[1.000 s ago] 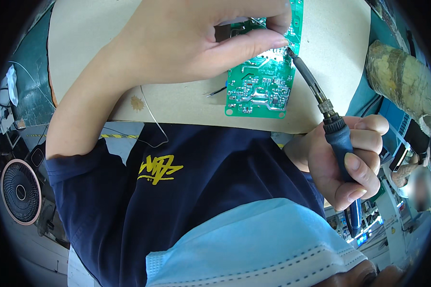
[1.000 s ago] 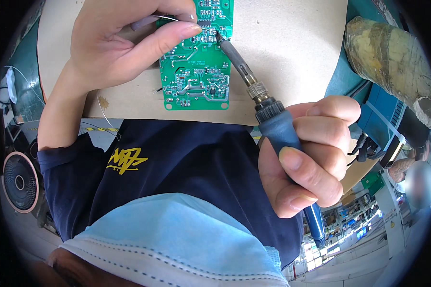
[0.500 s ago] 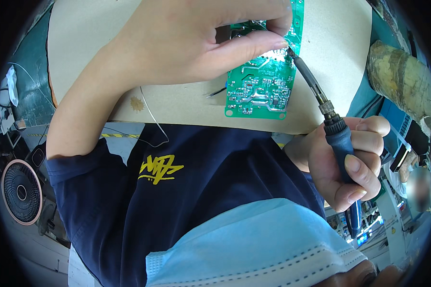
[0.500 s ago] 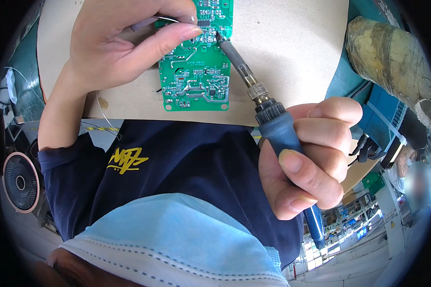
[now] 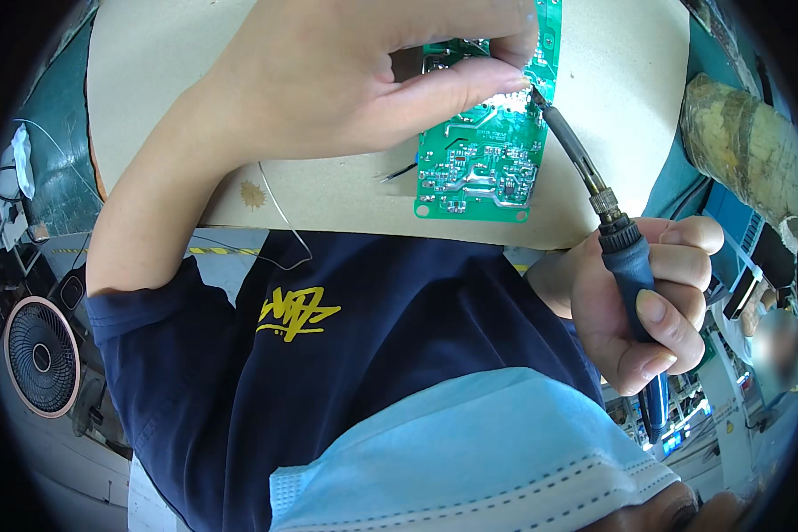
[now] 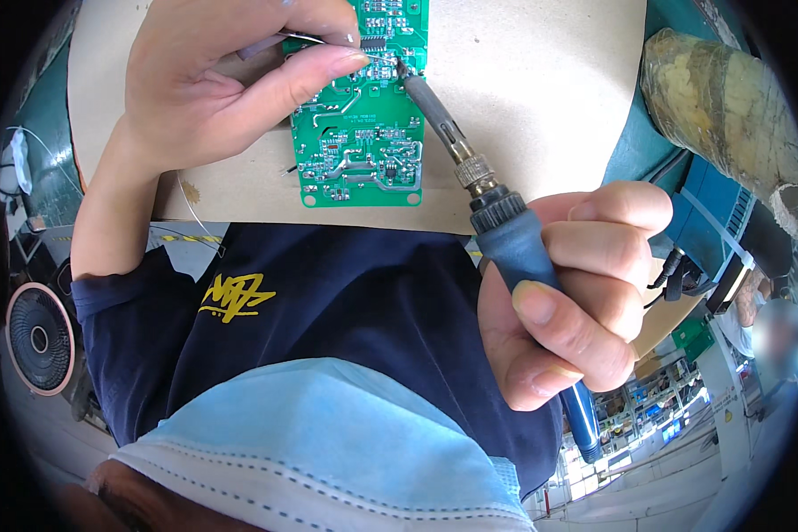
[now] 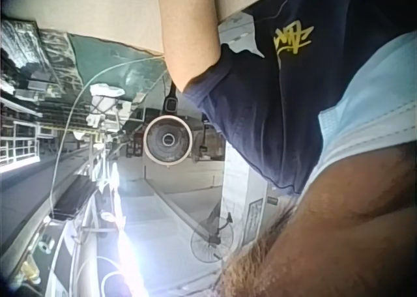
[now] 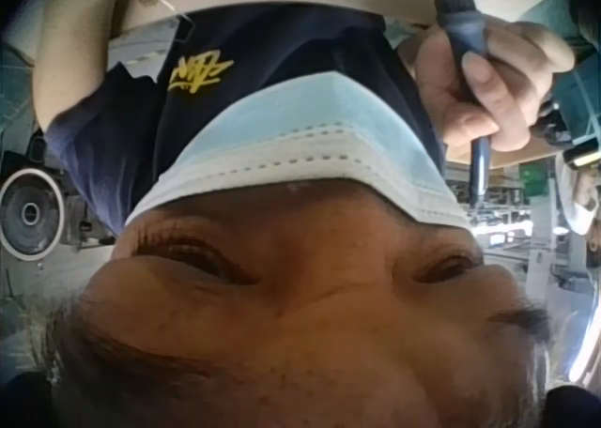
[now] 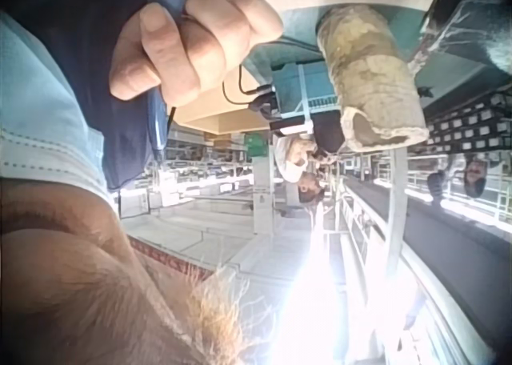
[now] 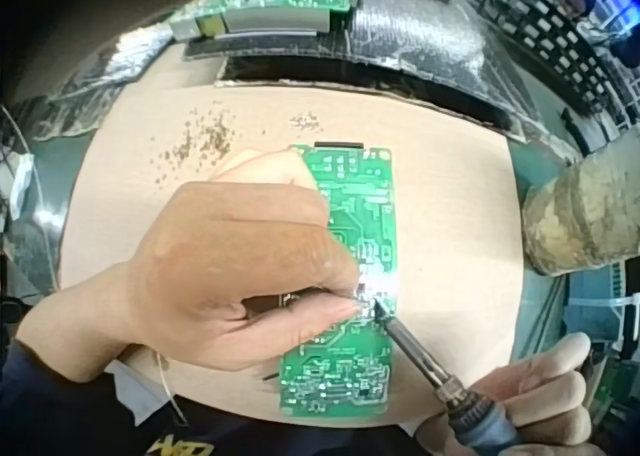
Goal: Soldering electronic components onto a printed circuit board at a workbench.
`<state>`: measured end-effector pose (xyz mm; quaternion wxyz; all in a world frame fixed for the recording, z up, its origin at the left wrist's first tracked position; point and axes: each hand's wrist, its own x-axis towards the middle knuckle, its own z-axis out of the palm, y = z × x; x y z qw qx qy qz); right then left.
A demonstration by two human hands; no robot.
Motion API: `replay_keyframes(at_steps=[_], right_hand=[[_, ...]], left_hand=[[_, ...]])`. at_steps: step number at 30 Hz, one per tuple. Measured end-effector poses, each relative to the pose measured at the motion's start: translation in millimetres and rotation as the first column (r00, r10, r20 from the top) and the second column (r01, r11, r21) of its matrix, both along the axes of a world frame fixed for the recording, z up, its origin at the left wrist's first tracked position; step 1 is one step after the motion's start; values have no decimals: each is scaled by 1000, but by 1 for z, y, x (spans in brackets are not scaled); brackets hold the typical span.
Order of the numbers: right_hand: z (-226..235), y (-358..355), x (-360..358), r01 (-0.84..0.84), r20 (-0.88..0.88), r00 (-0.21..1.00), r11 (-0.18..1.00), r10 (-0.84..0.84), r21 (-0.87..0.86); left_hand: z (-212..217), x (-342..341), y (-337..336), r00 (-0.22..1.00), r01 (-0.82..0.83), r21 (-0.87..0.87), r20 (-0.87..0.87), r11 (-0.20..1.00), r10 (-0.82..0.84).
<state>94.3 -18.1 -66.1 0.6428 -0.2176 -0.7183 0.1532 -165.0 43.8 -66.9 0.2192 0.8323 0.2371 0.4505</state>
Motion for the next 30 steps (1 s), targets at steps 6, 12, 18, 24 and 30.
replay_keyframes(at_steps=[6, 12, 18, 24, 30], right_hand=[[1, 2, -3, 10, -8, 1000, 1000, -10, 4], [-1, 2, -9, 40, -84, 996, 999, -38, 24], [1, 2, -1, 8, 11, 1000, 1000, -8, 8], [-2, 1, -8, 69, -79, 995, 997, -68, 20], [3, 3, -4, 56, -32, 998, 998, -55, 20]], left_hand=[[-3, 1, 1, 1000, 9, -27, 30, 1000, -9], [-2, 0, 0, 1000, 3, -54, -4, 999, -4], [-2, 0, 0, 1000, 1, -58, 11, 998, -1], [-4, 0, 0, 1000, 2, -96, 18, 995, 0], [-2, 0, 0, 1000, 0, -57, 10, 998, 1]])
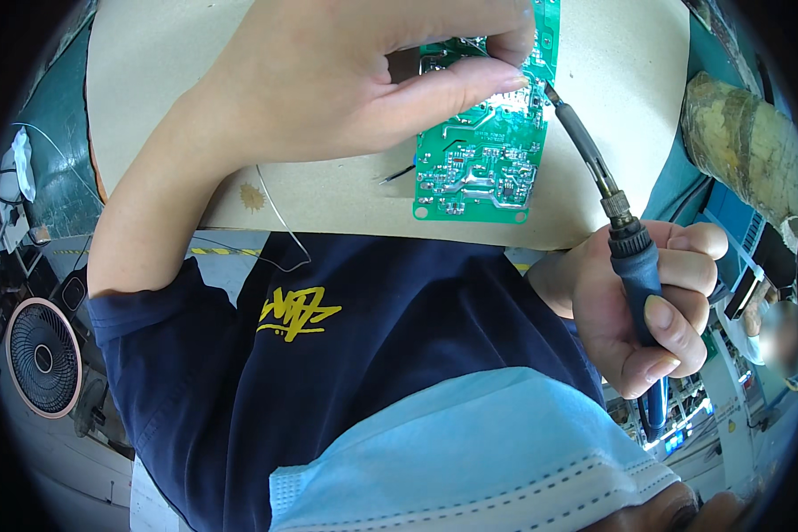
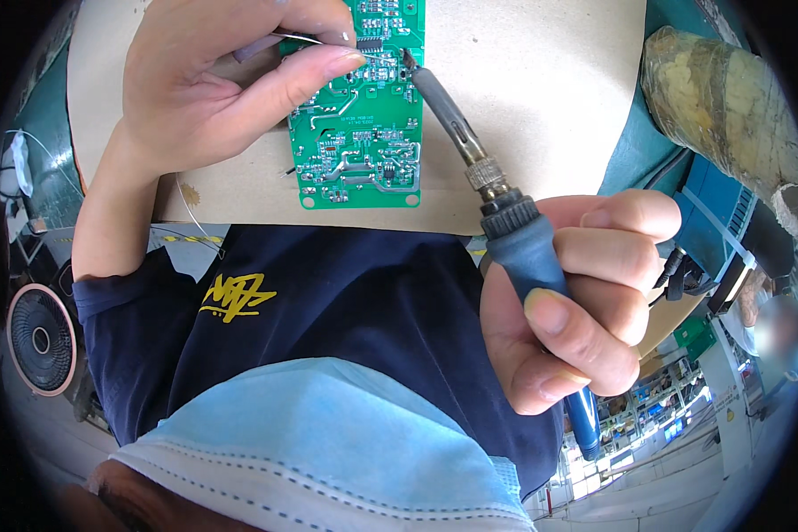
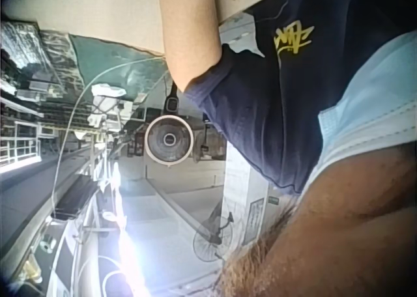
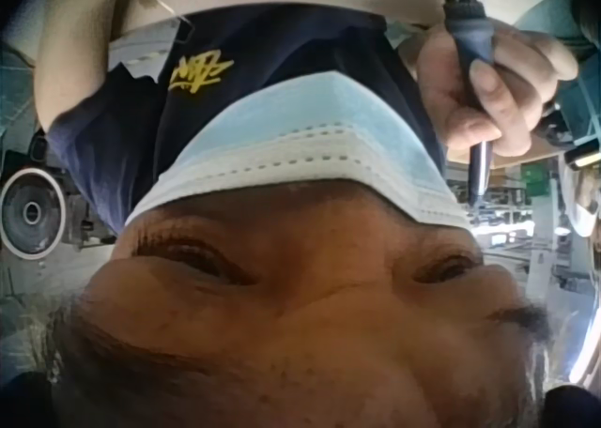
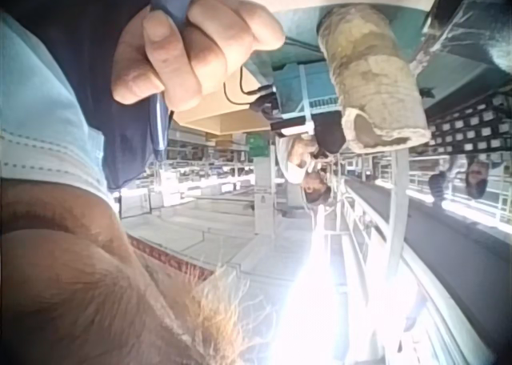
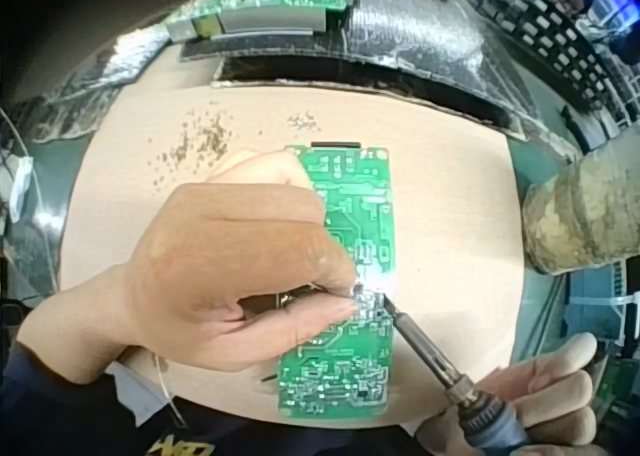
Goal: Soldering electronic components onto a printed circuit board at a workbench.
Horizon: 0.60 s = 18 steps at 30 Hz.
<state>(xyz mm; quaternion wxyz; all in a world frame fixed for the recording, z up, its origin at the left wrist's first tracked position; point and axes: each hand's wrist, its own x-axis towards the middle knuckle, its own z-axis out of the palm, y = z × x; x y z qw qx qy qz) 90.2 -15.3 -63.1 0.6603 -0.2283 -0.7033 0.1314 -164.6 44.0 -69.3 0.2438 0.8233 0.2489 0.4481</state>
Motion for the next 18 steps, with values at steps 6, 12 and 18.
replay_keyframes(at_steps=[6, 12, 18], right_hand=[[-4, 0, -8, 9, -95, 995, 1000, -8, 13], [-2, 0, -9, 18, -65, 998, 1000, -17, 10], [-2, 0, -7, -1, -60, 998, 1000, 2, 12]], left_hand=[[-1, -1, -1, 1000, -6, -41, 2, 999, 6], [-2, 1, -1, 1000, -14, -40, 12, 999, 15], [0, 1, -1, 1000, -8, -22, 19, 1000, 8]])
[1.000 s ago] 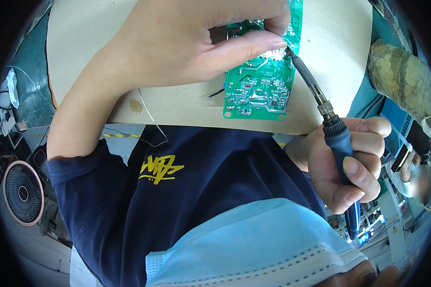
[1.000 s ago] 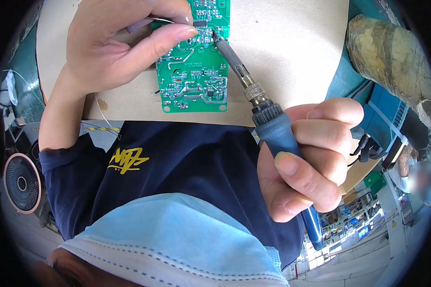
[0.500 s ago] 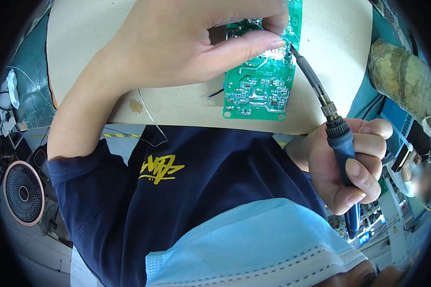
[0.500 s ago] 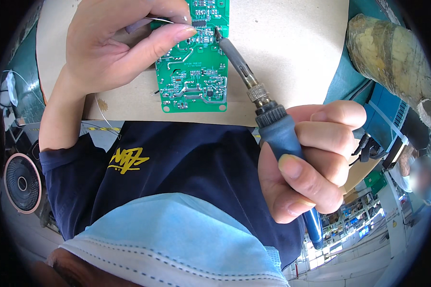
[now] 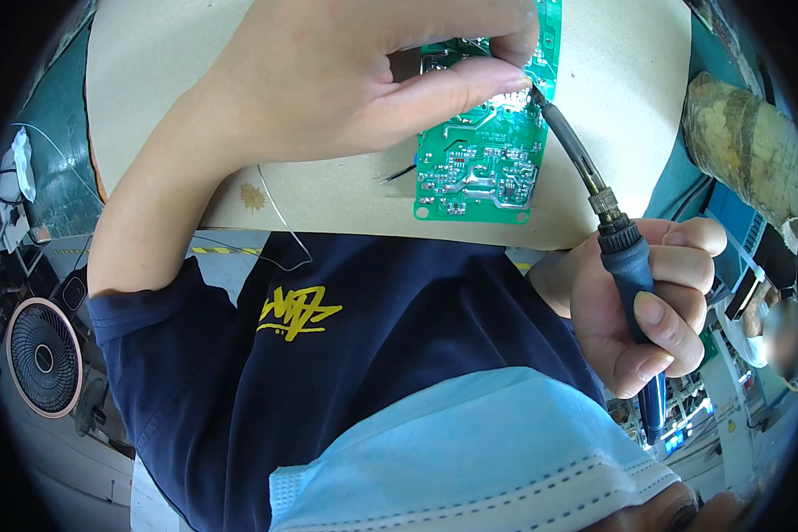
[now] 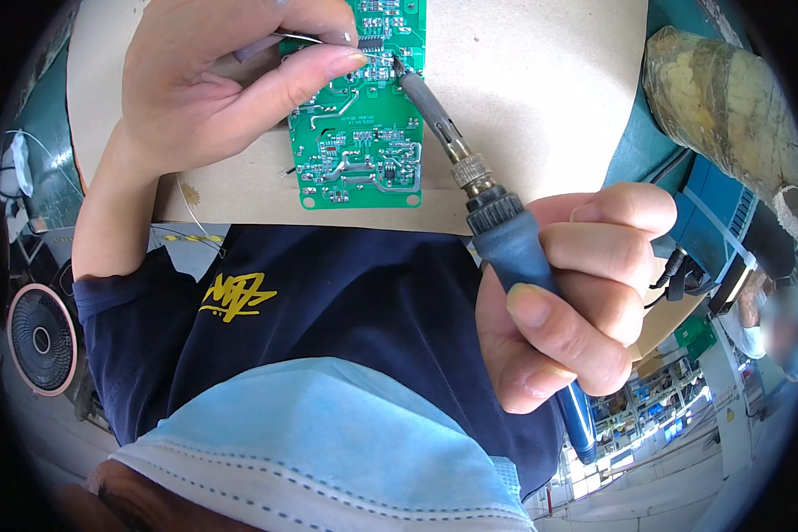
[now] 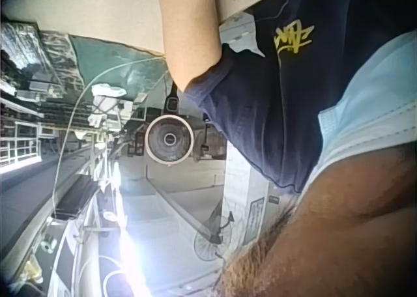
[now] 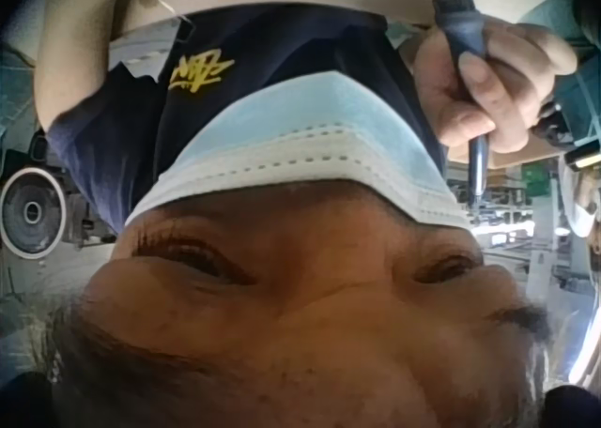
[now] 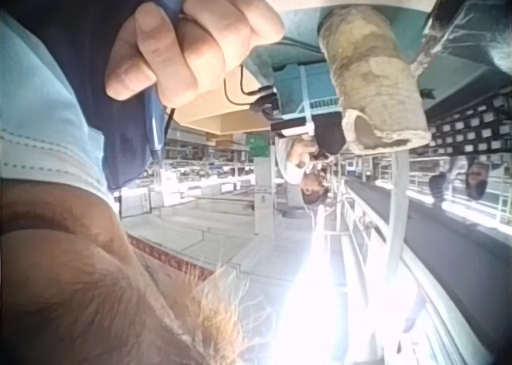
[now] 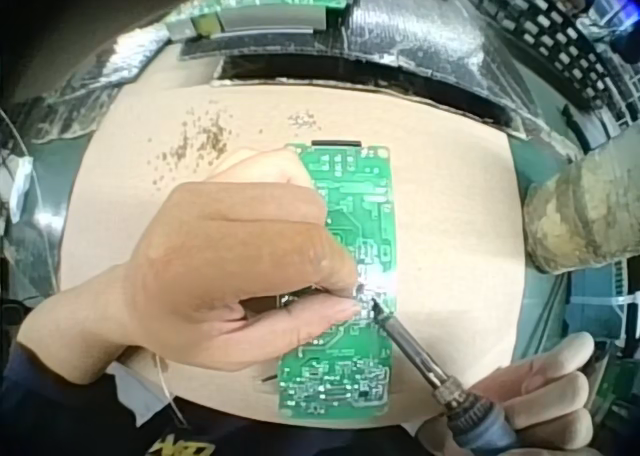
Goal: Soldering electronic components onto a printed circuit board at a workbench.
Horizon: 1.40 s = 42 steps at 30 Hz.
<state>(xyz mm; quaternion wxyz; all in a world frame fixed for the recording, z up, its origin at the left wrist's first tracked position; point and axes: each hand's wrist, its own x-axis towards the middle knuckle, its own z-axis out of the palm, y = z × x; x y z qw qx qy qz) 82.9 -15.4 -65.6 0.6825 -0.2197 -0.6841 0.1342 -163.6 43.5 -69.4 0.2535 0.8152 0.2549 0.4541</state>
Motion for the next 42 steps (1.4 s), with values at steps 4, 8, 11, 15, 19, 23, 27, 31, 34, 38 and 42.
replay_keyframes(at_steps=[4, 8, 11, 15, 19, 23, 27, 31, 34, 38, 42], right_hand=[[0, 0, 1, -3, 4, 1000, 1000, 3, -2], [0, 1, 1, -3, 10, 1000, 1000, 3, 0], [0, 0, 1, -4, 12, 1000, 1000, 4, -1], [1, 0, 1, -14, 9, 1000, 1000, 14, -11], [1, 0, 1, -7, 20, 1000, 1000, 7, -13], [1, 1, 1, -11, 15, 1000, 1000, 11, -9], [2, 1, 0, -14, 11, 1000, 1000, 14, -9], [1, 1, 0, -3, 22, 1000, 1000, 3, -9], [1, 1, 1, -4, 23, 1000, 1000, 4, -13], [2, 0, 2, -2, 24, 1000, 1000, 3, -24], [0, 0, 2, -1, 26, 1000, 1000, 1, -17]], left_hand=[[-1, -1, 0, 1000, 0, -23, -7, 1000, -1], [-1, -1, 0, 1000, -2, -36, -15, 999, 1], [-1, 1, -1, 999, -13, -22, 32, 1000, 14], [-1, 2, 0, 1000, 0, -7, 11, 1000, 0], [-1, 1, 1, 1000, 4, -3, -3, 1000, -4], [-1, 0, -1, 1000, -2, -19, -11, 1000, 2], [0, 1, 0, 1000, -1, -13, -8, 1000, 1], [1, 0, 2, 1000, -6, 16, -24, 1000, 6], [3, 0, 2, 1000, 11, -1, -19, 1000, -11], [3, 0, 3, 999, 32, 28, -10, 999, -32], [1, 0, 4, 1000, 12, 26, -20, 1000, -12]])
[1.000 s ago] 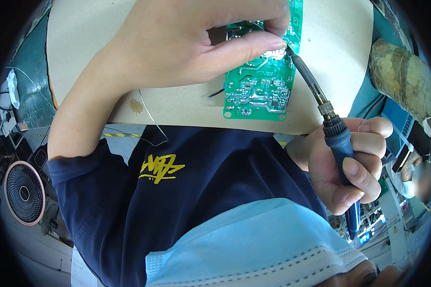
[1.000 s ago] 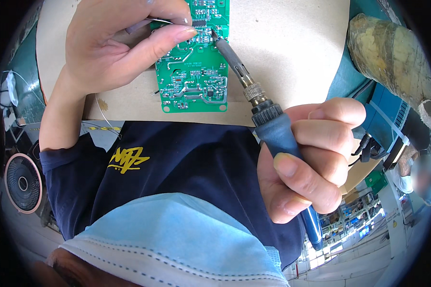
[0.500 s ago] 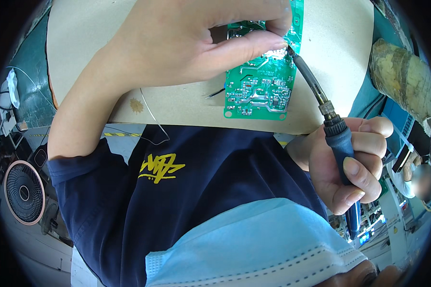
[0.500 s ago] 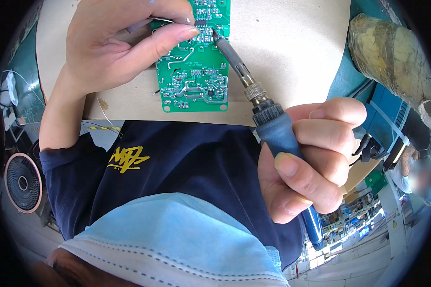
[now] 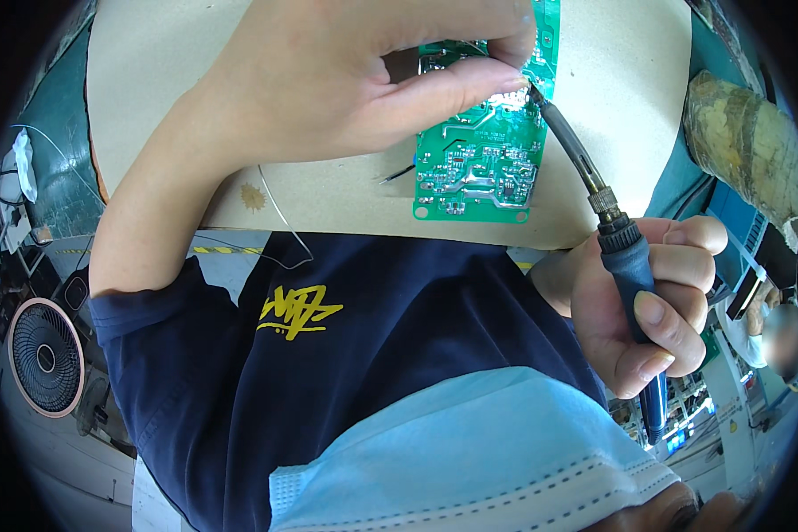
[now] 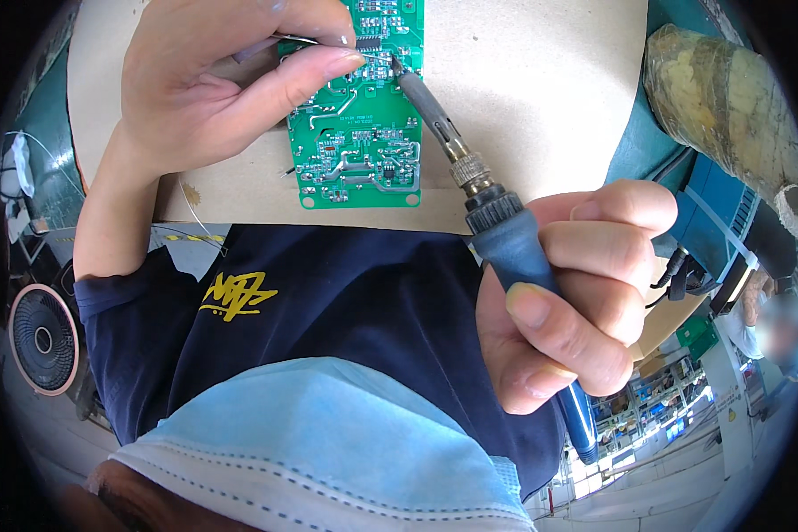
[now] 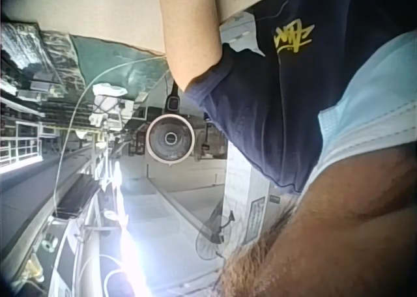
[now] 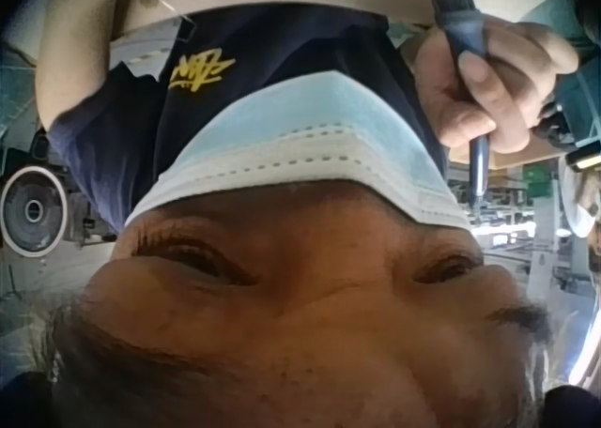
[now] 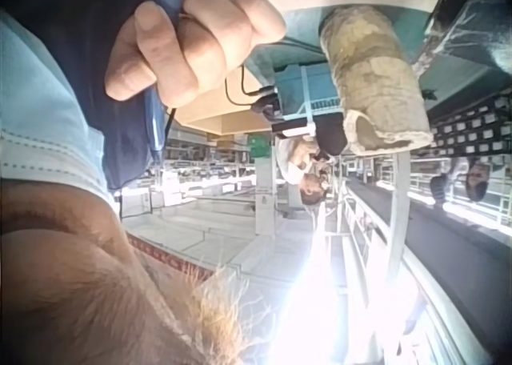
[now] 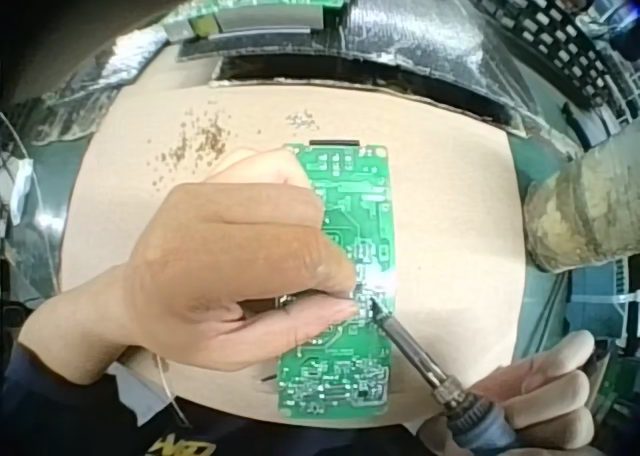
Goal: Soldering electronic components onto a printed circuit board at a workbench.
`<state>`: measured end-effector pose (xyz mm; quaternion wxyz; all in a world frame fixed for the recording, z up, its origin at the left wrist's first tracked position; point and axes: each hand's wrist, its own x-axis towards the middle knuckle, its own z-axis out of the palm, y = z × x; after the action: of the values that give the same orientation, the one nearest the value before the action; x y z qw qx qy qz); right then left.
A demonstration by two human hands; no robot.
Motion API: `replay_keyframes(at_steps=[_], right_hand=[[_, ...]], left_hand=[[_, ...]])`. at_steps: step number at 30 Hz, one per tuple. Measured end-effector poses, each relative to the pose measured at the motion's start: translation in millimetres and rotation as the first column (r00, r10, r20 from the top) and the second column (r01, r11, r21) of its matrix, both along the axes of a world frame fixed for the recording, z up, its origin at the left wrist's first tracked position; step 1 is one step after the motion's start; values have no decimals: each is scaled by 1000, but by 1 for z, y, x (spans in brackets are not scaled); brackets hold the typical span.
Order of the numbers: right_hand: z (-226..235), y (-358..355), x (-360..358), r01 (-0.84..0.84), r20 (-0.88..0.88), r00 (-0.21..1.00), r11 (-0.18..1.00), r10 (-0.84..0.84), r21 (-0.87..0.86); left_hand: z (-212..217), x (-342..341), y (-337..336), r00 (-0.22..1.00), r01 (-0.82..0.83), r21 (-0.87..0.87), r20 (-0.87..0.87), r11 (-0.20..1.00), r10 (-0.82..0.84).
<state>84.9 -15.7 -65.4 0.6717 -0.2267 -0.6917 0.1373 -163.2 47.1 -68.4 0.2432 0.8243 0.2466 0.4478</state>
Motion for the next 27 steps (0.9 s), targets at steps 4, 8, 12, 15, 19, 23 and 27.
replay_keyframes(at_steps=[4, 8, 12, 15, 19, 23, 27], right_hand=[[1, 0, 3, 65, -31, 997, 998, -65, 13], [2, 1, 7, 66, -19, 998, 998, -66, 12], [1, 0, 3, 60, -8, 998, 998, -60, 5], [1, -1, 0, 49, 4, 999, 999, -50, 13], [1, -1, -1, 73, -32, 997, 996, -72, 42], [0, -2, 3, 48, 12, 999, 998, -48, 34], [3, -3, 7, 12, 105, 994, 1000, -13, 17]], left_hand=[[0, 0, -2, 1000, -9, -16, 0, 1000, 9], [0, 1, -3, 1000, -10, -31, 23, 999, 11], [0, 2, -4, 1000, -10, -35, 29, 999, 11], [-1, 2, -4, 999, -9, -32, 35, 999, 10], [-1, 1, -2, 1000, 5, -19, 17, 1000, -4], [-1, -1, 1, 1000, 20, 49, -16, 999, -19], [-2, -1, -1, 1000, -2, 46, -17, 999, 3]])
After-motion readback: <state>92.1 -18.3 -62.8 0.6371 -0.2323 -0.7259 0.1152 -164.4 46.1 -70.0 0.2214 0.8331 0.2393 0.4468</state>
